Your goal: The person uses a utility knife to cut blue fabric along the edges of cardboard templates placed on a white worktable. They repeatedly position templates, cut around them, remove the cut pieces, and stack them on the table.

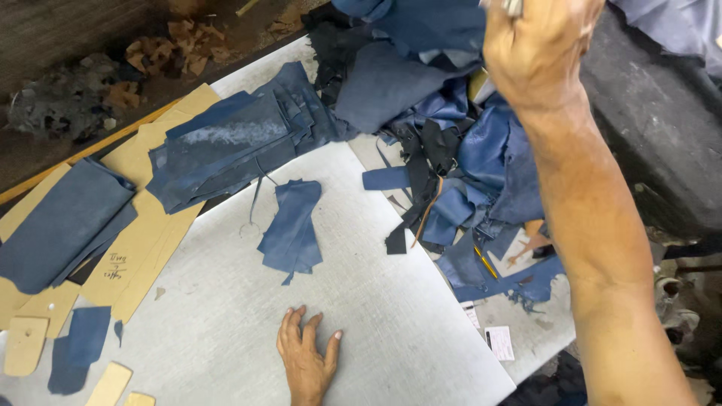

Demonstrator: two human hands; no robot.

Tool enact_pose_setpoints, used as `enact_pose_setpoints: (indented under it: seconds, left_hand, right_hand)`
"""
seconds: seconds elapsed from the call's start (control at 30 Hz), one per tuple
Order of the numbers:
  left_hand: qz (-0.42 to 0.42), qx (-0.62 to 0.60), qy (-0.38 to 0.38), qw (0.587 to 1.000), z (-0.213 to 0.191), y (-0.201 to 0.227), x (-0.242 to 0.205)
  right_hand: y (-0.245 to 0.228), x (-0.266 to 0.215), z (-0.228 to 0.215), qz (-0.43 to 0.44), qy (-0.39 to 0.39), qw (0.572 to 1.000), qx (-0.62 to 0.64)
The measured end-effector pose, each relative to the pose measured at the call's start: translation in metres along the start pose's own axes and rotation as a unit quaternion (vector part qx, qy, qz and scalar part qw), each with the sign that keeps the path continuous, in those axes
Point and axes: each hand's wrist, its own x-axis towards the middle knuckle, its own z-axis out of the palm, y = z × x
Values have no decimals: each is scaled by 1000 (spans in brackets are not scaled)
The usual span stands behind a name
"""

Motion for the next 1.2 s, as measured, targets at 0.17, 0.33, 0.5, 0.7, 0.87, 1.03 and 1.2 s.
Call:
enact_pose_setpoints:
  seconds: [0.17, 0.33, 0.5, 0.7, 0.87, 1.03, 1.2]
  left_hand:
    - [4, -188, 12, 982, -13, -20, -4]
    - [-211, -610, 79, 759, -52, -65, -19]
    - [-156, -193, 98, 964, -102, -38, -71]
    - [-70, 2, 5, 998, -49, 42, -56]
    - [-98, -148, -27, 984, -21, 24, -34]
    - [-238, -399, 110, 879, -101, -33, -53]
    - [-301, -429, 249, 815, -178, -51, -139]
  right_hand:
    - [-157, 11, -129, -126, -151, 915, 353]
    - [-333, -120, -207, -153, -564, 555, 591]
    - [-360, -253, -270, 95, -555, 544, 622]
    - [-330, -265, -266, 384, -516, 624, 443]
    - [-346, -250, -209, 247, -460, 757, 393]
    - [-352, -265, -226, 393, -328, 737, 441]
    - [-354, -261, -264, 403, -388, 685, 467]
